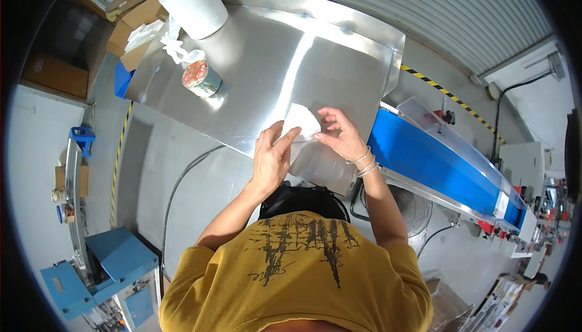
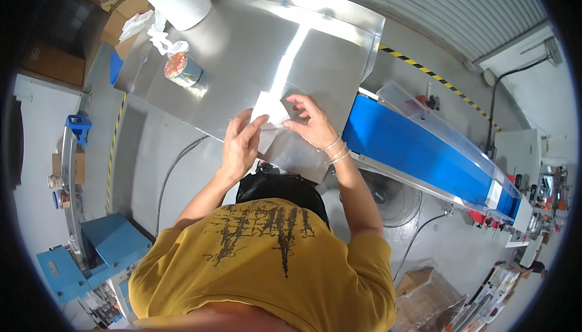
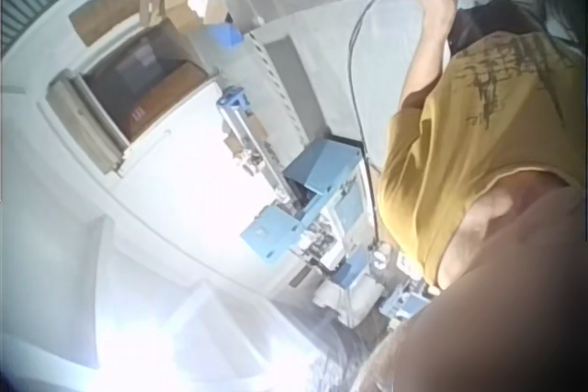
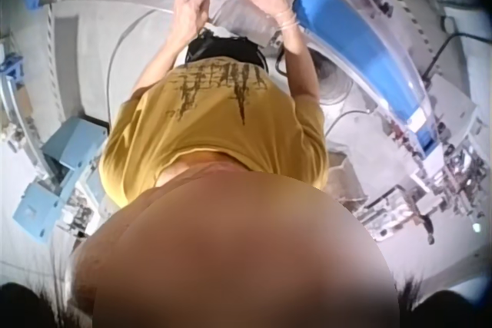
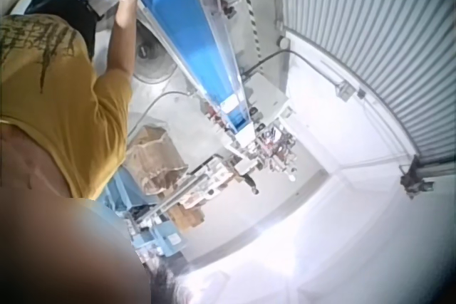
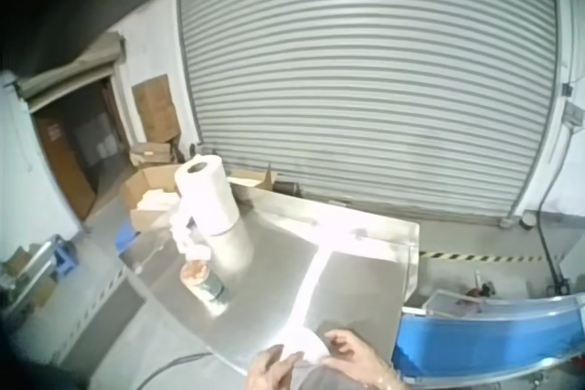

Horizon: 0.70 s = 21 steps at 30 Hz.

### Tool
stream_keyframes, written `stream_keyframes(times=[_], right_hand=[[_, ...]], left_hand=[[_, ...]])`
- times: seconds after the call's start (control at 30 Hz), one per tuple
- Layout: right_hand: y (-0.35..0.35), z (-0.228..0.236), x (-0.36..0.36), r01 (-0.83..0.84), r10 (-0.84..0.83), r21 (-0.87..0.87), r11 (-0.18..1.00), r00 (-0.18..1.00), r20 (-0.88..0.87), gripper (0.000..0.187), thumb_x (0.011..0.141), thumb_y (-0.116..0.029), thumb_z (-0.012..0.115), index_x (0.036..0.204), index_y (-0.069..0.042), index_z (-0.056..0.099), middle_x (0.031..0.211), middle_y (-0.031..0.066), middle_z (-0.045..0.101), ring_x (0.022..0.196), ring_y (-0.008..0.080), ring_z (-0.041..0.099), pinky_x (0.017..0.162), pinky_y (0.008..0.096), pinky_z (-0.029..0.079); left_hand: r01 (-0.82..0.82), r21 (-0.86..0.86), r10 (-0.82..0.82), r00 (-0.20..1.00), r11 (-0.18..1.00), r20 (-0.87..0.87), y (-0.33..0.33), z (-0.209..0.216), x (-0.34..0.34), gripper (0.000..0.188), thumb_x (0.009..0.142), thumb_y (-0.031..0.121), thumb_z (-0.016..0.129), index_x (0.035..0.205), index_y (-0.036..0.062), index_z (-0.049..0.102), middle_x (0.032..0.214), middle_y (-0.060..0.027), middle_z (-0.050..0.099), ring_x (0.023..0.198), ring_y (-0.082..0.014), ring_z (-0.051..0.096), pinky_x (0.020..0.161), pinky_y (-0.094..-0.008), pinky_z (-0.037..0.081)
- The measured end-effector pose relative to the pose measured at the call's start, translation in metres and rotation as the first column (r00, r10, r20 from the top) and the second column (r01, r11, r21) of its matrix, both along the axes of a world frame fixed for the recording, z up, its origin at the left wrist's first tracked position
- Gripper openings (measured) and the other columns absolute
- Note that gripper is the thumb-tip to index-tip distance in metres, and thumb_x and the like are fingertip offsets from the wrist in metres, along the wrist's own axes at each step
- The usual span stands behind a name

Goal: Inspecting and moving stacks of paper filters from production machinery to a sorting conveyor belt.

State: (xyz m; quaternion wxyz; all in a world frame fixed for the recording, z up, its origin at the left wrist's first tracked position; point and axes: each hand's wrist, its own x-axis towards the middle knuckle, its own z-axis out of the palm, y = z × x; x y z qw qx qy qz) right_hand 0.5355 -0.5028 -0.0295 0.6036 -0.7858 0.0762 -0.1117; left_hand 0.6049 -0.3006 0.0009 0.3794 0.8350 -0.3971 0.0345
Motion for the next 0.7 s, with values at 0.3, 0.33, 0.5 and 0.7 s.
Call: stream_keyframes(times=[0.3,0.33,0.5,0.7], right_hand=[[-0.004,-0.002,0.006,-0.118,0.117,-0.03,0.993,0.993,-0.018,0.045,0.076,-0.009,0.077,0.117,-0.009,0.057,0.121,0.0027,0.055,0.103,0.0146,0.054,0.086,0.0279,0.046],[-0.006,-0.01,0.008,-0.136,0.14,-0.094,0.986,0.989,0.036,0.044,0.076,-0.009,0.077,0.115,-0.009,0.059,0.122,0.0037,0.054,0.104,0.0154,0.054,0.087,0.0279,0.045],[-0.017,-0.021,-0.015,-0.14,0.158,-0.165,0.976,0.982,0.102,0.044,0.081,-0.007,0.072,0.122,-0.007,0.055,0.124,0.0047,0.052,0.108,0.0143,0.052,0.092,0.0278,0.044],[-0.099,-0.065,-0.114,0.61,-0.614,-0.068,0.789,0.781,-0.112,0.023,0.093,-0.024,0.061,0.1,-0.002,0.057,0.084,0.0063,0.06,0.076,0.0128,0.055,0.068,0.031,0.047]], left_hand=[[-0.004,0.01,0.003,1.0,1.0,0.031,0.002,-0.006,-0.002,0.046,0.074,-0.008,0.062,0.112,0.0159,0.068,0.123,-0.0216,0.052,0.108,-0.0358,0.053,0.091,-0.0426,0.045],[-0.013,-0.007,0.014,0.999,1.0,0.04,0.002,-0.006,-0.002,0.046,0.075,-0.006,0.063,0.116,0.0161,0.066,0.124,-0.0216,0.052,0.108,-0.0362,0.053,0.09,-0.0428,0.045],[-0.034,-0.017,0.034,0.999,0.999,-0.024,-0.001,0.002,0.003,0.05,0.079,0.001,0.067,0.127,0.0125,0.057,0.121,-0.0224,0.052,0.106,-0.0365,0.054,0.088,-0.0429,0.047],[-0.198,0.082,0.212,0.952,0.977,-0.221,0.002,0.005,0.018,0.034,0.08,0.004,0.066,0.113,0.0033,0.06,0.098,-0.0163,0.06,0.092,-0.0328,0.06,0.079,-0.0411,0.05]])
